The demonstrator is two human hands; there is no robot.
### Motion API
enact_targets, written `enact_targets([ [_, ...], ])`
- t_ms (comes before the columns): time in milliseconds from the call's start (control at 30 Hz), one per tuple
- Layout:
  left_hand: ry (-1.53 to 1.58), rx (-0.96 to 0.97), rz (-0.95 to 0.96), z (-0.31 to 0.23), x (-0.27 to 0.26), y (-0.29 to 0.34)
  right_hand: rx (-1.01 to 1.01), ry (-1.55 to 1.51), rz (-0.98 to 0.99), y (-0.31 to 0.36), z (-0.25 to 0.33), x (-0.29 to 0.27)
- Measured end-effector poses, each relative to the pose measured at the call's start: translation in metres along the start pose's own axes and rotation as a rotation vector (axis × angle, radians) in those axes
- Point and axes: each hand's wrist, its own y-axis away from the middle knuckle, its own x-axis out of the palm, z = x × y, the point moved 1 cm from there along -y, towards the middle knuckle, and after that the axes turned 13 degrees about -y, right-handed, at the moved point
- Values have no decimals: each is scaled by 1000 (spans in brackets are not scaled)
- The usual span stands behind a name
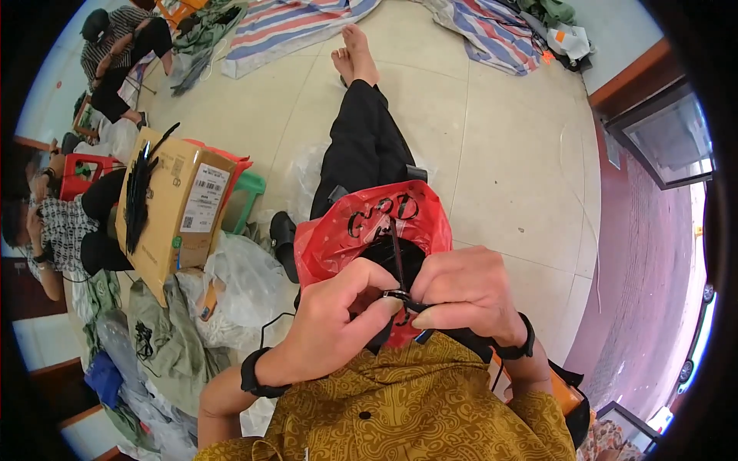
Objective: Manually attaching or assembling small black shoe components or straps.
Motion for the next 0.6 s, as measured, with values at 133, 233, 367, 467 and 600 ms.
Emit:
enact_targets([
  [133, 180, -90, 55, 5, 4, -3, 67, -69, 10, 1, -1, -4],
  [233, 258, -105, 81, 7, 4, -6, 110, -158, 0, 0, -4, -5],
  [367, 388, -134, 95, 6, 5, -7, 221, -355, -24, 3, -13, -6],
  [467, 404, -146, 113, 3, 4, -6, 313, -563, -42, 4, -22, -6],
  [600, 370, -111, 81, 7, 6, -6, 356, -767, -47, 5, -35, -5],
])
